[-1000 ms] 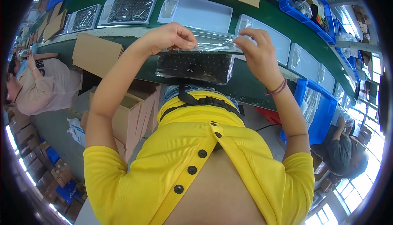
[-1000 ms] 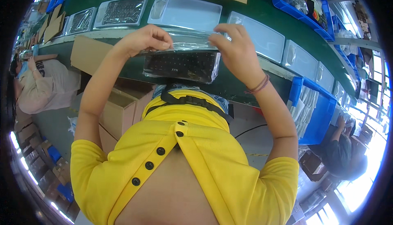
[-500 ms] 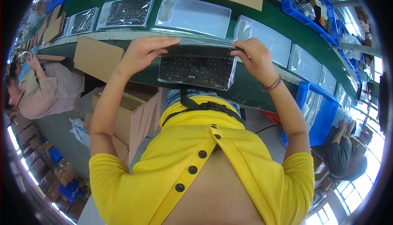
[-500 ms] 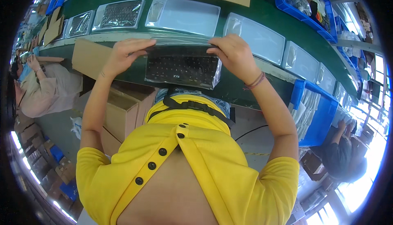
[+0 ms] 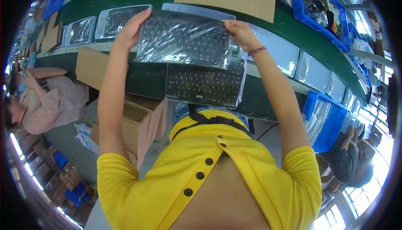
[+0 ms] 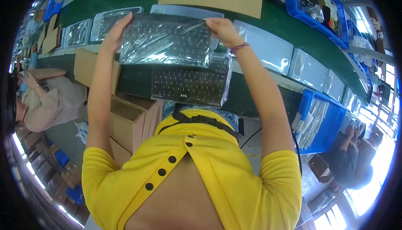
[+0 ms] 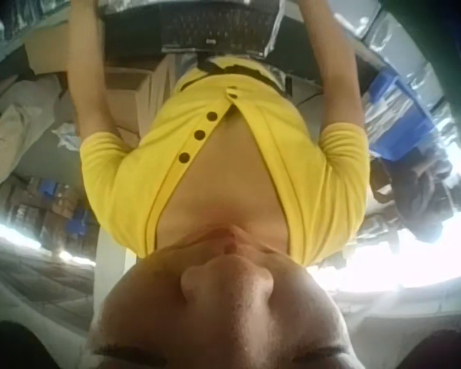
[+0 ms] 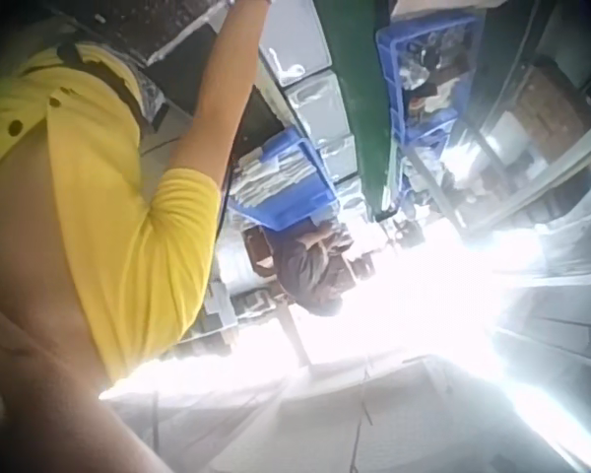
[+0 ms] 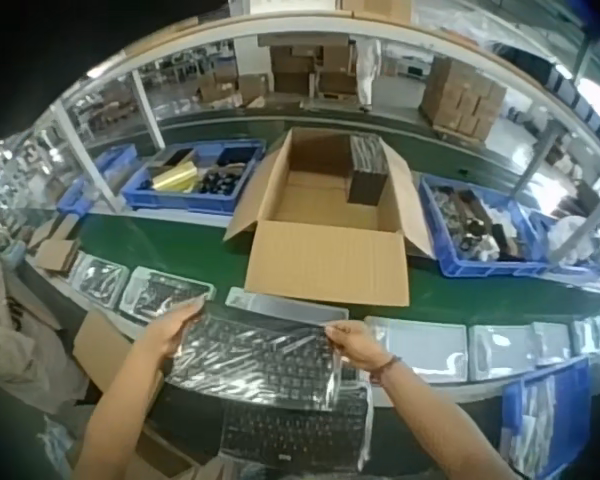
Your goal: The person wraps keyboards in plastic sleeves and places them into plastic trays on a conveyor belt.
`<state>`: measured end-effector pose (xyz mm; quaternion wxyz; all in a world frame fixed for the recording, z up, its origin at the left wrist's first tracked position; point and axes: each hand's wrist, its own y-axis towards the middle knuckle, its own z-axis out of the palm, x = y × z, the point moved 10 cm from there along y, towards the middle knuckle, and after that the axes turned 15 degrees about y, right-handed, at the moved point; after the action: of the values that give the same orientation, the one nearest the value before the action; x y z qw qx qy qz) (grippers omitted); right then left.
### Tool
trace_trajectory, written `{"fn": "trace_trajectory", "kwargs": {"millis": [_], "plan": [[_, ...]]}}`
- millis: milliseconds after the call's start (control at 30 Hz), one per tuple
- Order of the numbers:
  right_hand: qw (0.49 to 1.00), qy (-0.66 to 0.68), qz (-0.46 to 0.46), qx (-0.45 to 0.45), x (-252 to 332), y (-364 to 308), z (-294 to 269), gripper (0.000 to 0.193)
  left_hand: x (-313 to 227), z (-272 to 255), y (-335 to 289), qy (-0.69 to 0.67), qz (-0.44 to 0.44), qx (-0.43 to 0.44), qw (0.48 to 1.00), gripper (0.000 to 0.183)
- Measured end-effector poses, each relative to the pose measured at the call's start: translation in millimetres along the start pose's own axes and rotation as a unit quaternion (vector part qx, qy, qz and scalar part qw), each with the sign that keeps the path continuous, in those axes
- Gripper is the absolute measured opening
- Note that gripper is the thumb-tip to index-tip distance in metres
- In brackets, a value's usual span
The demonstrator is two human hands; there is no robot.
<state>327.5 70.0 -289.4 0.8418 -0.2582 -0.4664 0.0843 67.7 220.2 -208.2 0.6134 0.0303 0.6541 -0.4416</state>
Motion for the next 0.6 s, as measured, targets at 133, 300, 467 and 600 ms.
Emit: {"fn": "trace_trajectory", "kwargs": {"millis": [133, 300, 467, 600], "plan": [[0.994, 0.09, 0.039, 0.041, -51, 69, 10, 0.034, 31, -65, 17, 0.031, -0.021, -0.111, 0.993, 0.029], [0.972, -0.196, -0.132, 0.016, -37, 129, 48, 0.036, -66, -81, 9, 0.243, 0.055, -0.23, 0.941, 0.032], [0.937, -0.321, -0.139, -0.002, -52, 157, 70, 0.037, -121, 50, -3, 0.592, 0.199, -0.259, 0.737, 0.031], [0.906, -0.407, -0.117, -0.002, -84, 176, 66, 0.037, -86, 102, 27, 0.638, 0.169, -0.234, 0.714, 0.032]]}}
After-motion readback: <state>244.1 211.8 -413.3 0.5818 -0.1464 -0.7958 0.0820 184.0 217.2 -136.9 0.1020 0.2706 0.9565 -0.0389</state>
